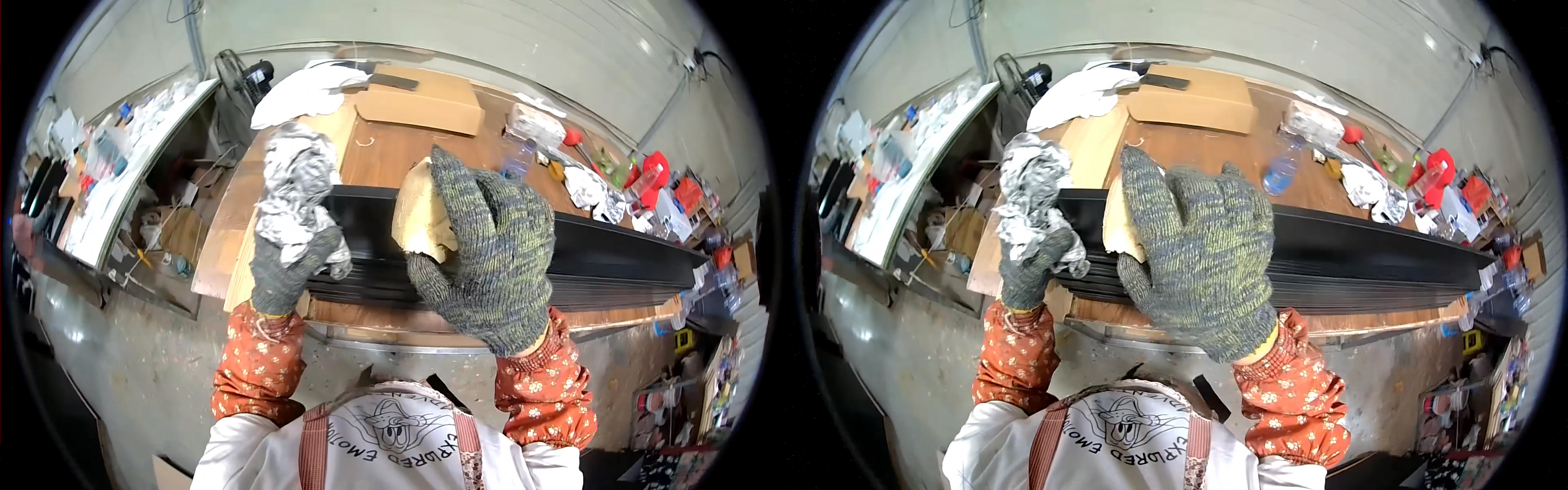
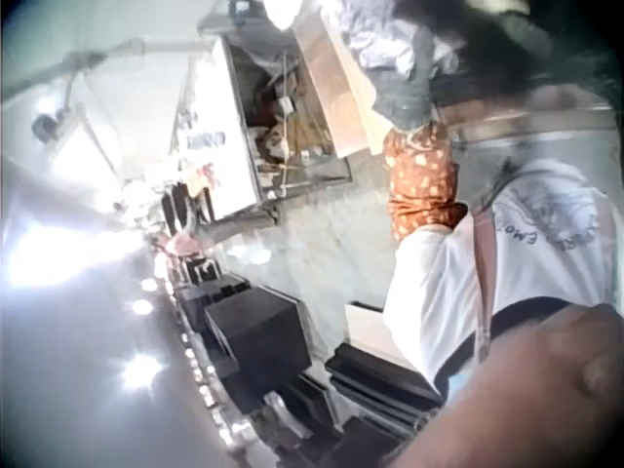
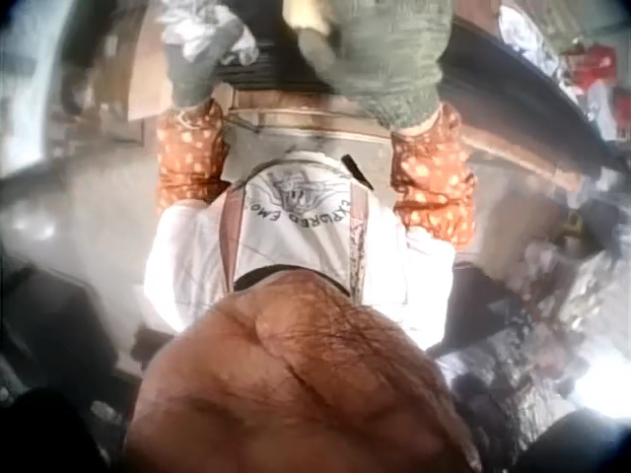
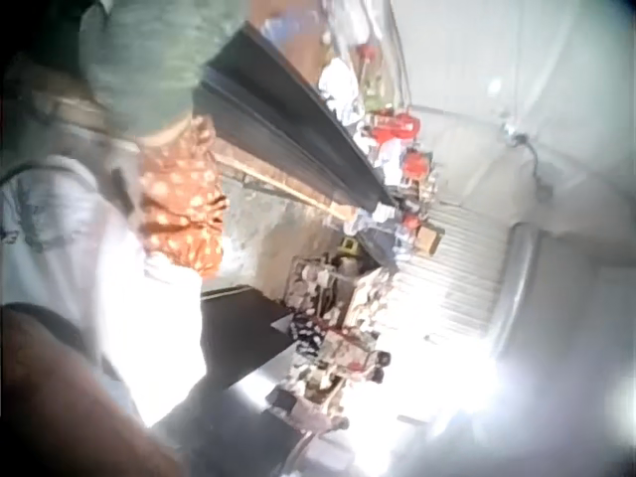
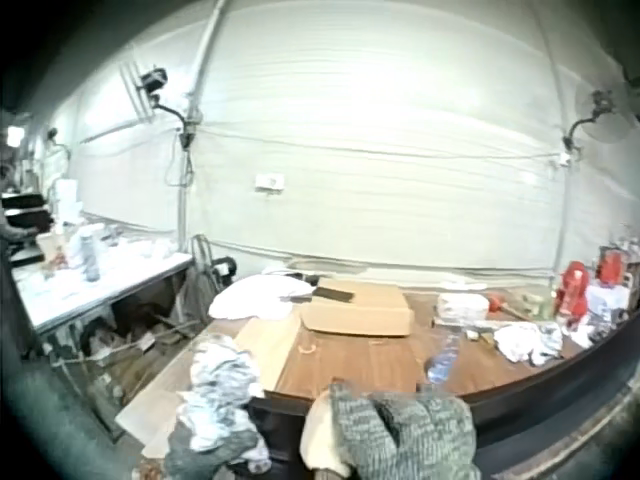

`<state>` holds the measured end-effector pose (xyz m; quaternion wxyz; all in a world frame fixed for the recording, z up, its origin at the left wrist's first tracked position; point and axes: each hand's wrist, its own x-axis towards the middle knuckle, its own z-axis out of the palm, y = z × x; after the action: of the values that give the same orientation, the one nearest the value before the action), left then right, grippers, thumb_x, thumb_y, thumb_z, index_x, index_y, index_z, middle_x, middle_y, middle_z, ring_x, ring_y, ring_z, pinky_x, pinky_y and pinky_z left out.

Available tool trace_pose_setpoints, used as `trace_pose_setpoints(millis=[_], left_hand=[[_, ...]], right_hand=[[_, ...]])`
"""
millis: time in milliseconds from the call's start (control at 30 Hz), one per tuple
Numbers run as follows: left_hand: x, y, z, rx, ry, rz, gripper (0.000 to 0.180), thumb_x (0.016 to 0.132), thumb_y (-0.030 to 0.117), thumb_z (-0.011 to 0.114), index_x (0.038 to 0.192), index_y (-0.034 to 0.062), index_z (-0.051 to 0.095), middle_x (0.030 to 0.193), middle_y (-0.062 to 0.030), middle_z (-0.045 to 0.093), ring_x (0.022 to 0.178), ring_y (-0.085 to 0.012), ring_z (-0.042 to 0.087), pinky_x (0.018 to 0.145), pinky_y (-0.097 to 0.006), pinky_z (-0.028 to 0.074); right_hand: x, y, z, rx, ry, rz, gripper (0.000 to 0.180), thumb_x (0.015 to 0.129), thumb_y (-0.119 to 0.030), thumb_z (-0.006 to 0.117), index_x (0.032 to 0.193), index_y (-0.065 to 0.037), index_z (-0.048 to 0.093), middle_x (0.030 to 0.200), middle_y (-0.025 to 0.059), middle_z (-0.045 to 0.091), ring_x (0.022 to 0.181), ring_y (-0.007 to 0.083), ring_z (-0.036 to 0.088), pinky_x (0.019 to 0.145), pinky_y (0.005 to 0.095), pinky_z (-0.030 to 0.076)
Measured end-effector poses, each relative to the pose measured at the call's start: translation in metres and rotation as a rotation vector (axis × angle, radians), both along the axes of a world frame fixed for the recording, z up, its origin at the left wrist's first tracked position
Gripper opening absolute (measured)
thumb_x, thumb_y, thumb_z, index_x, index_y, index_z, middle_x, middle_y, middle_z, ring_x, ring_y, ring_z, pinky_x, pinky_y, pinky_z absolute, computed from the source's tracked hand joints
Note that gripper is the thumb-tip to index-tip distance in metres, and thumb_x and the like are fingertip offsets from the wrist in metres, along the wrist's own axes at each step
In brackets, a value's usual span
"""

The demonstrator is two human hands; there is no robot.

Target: Cleaning and polishing black furniture planks using a sponge and cloth.

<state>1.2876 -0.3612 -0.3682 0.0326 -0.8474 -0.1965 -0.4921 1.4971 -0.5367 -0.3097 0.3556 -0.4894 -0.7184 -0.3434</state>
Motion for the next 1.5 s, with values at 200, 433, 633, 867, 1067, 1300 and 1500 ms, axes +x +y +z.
trace_pose_setpoints(millis=[200, 433, 633, 867, 1067, 1300, 1500], left_hand=[[-0.025, 0.012, -0.079, -0.015, 0.0, 0.205, 0.041, 0.081, 0.009, 0.065, 0.118, -0.0026, 0.053, 0.091, -0.0106, 0.063, 0.09, -0.0187, 0.062, 0.076, -0.033, 0.051], [-0.054, 0.005, -0.108, -0.2, -0.076, 0.409, 0.051, 0.082, 0.019, 0.074, 0.123, -0.0023, 0.05, 0.105, -0.0118, 0.064, 0.096, -0.0231, 0.06, 0.085, -0.034, 0.048], [0.022, -0.066, -0.005, -0.73, -0.448, 0.194, 0.032, 0.086, 0.017, 0.07, 0.112, 0.0008, 0.059, 0.078, -0.0053, 0.062, 0.069, -0.0152, 0.057, 0.062, -0.033, 0.047], [-0.026, -0.01, -0.007, -0.756, -0.486, 0.011, 0.045, 0.08, 0.003, 0.07, 0.123, 0.0004, 0.056, 0.112, -0.005, 0.061, 0.097, -0.0157, 0.058, 0.087, -0.029, 0.046], [-0.05, -0.019, 0.02, -0.818, -0.327, -0.108, 0.056, 0.078, 0.001, 0.065, 0.132, -0.0007, 0.05, 0.129, -0.0081, 0.055, 0.116, -0.0187, 0.052, 0.101, -0.031, 0.039], [-0.085, -0.039, 0.057, -0.532, 0.262, 0.085, 0.049, 0.08, 0.005, 0.058, 0.128, 0.003, 0.056, 0.137, -0.0112, 0.052, 0.133, -0.0229, 0.042, 0.113, -0.034, 0.026], [-0.15, -0.026, 0.082, 0.53, 0.737, 0.889, 0.039, 0.089, 0.015, 0.055, 0.127, 0.0065, 0.051, 0.127, -0.0141, 0.054, 0.114, -0.0283, 0.052, 0.097, -0.035, 0.042]], right_hand=[[-0.057, 0.02, 0.028, -0.098, -0.081, 0.134, 0.052, 0.076, -0.021, 0.061, 0.121, 0.004, 0.052, 0.093, 0.0136, 0.059, 0.085, 0.0289, 0.058, 0.081, 0.0495, 0.042], [-0.008, 0.018, 0.013, 0.02, 0.244, 0.305, 0.074, 0.074, -0.03, 0.069, 0.135, 0.002, 0.043, 0.111, 0.0213, 0.058, 0.1, 0.0359, 0.058, 0.09, 0.0461, 0.045], [0.084, 0.006, -0.004, 0.035, 0.805, 0.251, 0.095, 0.08, -0.043, 0.072, 0.143, 0.007, 0.022, 0.128, 0.0271, 0.049, 0.117, 0.0364, 0.053, 0.099, 0.0382, 0.044], [0.144, 0.025, 0.001, -0.26, 0.931, 0.056, 0.087, 0.087, -0.047, 0.063, 0.142, 0.006, 0.022, 0.125, 0.0227, 0.052, 0.114, 0.0275, 0.055, 0.095, 0.0362, 0.045], [0.137, 0.043, -0.007, -0.515, 0.861, 0.211, 0.088, 0.088, -0.047, 0.057, 0.147, 0.003, 0.013, 0.133, 0.0274, 0.046, 0.124, 0.0364, 0.047, 0.105, 0.0389, 0.037], [0.185, 0.043, -0.053, -0.251, -0.023, -0.077, 0.04, 0.092, -0.016, 0.053, 0.132, -0.013, 0.049, 0.132, 0.0281, 0.041, 0.116, 0.0433, 0.049, 0.094, 0.0467, 0.046], [0.175, 0.037, -0.037, -0.494, 1.055, 0.414, 0.062, 0.093, -0.026, 0.058, 0.141, 0.0, 0.029, 0.114, 0.0118, 0.06, 0.096, 0.0186, 0.059, 0.081, 0.0306, 0.049]])
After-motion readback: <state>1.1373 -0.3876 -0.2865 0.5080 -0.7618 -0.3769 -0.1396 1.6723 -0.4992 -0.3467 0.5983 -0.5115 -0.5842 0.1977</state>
